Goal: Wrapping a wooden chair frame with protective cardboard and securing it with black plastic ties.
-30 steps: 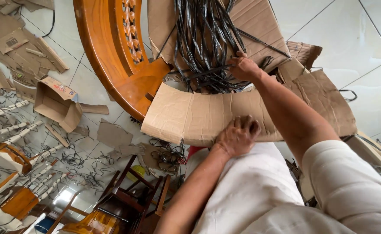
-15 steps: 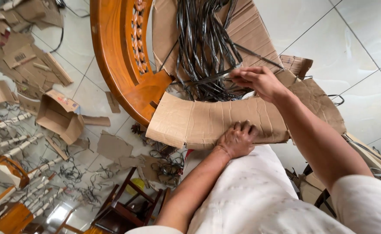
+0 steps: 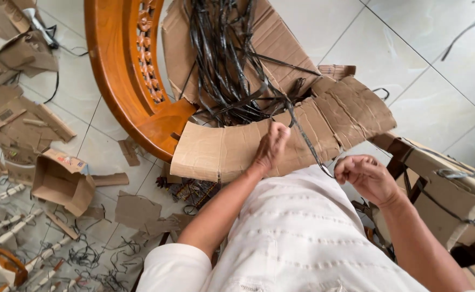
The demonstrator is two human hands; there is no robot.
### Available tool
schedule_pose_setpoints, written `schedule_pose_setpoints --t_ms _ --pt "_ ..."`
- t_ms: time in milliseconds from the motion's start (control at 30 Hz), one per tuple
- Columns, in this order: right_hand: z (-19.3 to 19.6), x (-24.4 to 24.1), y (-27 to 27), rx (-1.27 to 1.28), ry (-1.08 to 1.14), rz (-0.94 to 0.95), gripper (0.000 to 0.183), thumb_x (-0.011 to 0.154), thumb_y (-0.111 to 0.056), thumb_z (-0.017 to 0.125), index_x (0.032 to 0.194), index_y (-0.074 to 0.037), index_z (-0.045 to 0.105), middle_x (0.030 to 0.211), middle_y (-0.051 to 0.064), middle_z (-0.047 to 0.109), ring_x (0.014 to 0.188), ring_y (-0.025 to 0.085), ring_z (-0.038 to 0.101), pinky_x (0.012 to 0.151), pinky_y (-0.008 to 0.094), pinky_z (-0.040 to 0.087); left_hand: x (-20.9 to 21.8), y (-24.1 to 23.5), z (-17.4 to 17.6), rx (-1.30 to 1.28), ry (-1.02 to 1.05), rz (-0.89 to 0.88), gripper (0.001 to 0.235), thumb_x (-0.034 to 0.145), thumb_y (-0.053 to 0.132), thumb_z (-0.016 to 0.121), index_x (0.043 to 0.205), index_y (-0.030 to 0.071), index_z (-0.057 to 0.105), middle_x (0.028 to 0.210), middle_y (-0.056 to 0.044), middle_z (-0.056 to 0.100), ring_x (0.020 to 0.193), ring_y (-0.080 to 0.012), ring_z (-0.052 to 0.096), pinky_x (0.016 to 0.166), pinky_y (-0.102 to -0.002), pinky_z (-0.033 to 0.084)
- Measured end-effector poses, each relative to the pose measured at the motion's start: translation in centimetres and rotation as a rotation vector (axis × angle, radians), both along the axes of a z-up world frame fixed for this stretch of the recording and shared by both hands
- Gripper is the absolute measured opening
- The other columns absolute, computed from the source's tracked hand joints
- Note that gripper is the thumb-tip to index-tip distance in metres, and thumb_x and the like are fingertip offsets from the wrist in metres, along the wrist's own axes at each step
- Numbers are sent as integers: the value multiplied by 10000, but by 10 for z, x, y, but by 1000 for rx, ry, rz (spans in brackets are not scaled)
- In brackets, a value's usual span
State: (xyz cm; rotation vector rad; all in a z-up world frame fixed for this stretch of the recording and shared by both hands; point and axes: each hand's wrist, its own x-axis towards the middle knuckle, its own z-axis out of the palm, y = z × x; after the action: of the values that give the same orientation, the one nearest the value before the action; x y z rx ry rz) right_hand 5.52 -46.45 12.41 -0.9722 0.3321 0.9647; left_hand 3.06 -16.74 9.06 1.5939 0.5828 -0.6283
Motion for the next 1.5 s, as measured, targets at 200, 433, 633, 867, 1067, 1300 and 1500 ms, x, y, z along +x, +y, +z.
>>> schedule_pose_setpoints --t_ms 200,433,633,867,1067,1300,1500 --pt "18 -40 -15 -132 21 84 331 926 -106 560 852 174 720 628 215 656 603 232 634 619 355 527 25 -5 5 -26 165 -47 1027 839 796 525 1602 175 229 1301 -111 699 1315 -336 601 1120 -521 449" --pt "96 10 47 -615 -1 524 286 810 -158 694 822 93 832 685 228 723 700 289 642 660 369 504 3 -38 -52 254 59 -474 634 898 696 451 1425 373 589 1502 -7 546 1413 -311 506 1182 -454 387" --pt "98 72 103 -944 -689 602 240 947 -209 671 1156 -150 775 810 124 740 765 279 680 691 425 511 -2 -41 -41 279 -103 -419 440 985 532 456 1373 415 630 1434 2 615 1314 -336 602 1107 -514 470" --pt "-86 106 143 -1241 -786 1205 790 929 -433 645 1573 -198 252 1046 248 738 1058 462 698 926 598 506 -2 -49 -31 479 -513 -318 259 983 366 574 1142 295 766 1180 -74 717 1308 -321 555 1092 -553 420" --pt "-79 97 129 -863 -515 446 392 993 -226 560 1362 -93 568 786 42 653 746 208 652 613 347 517 -5 -46 -36 322 -452 -212 273 1016 313 554 1153 199 761 1266 -109 726 1372 -355 543 1211 -572 333" --pt "60 79 105 -747 -737 666 174 1016 -137 587 1062 -54 733 606 172 591 573 306 551 550 452 459 -2 -22 -62 -275 -150 147 568 1041 716 430 1200 276 753 1218 -9 741 1337 -230 573 1199 -421 369" --pt "54 21 63 -768 -758 1259 296 1022 -240 550 1225 -179 756 892 138 812 710 293 791 679 360 669 7 -29 -28 -558 -26 259 357 975 414 728 1139 100 778 1039 -82 778 1092 -157 660 1111 -369 453"
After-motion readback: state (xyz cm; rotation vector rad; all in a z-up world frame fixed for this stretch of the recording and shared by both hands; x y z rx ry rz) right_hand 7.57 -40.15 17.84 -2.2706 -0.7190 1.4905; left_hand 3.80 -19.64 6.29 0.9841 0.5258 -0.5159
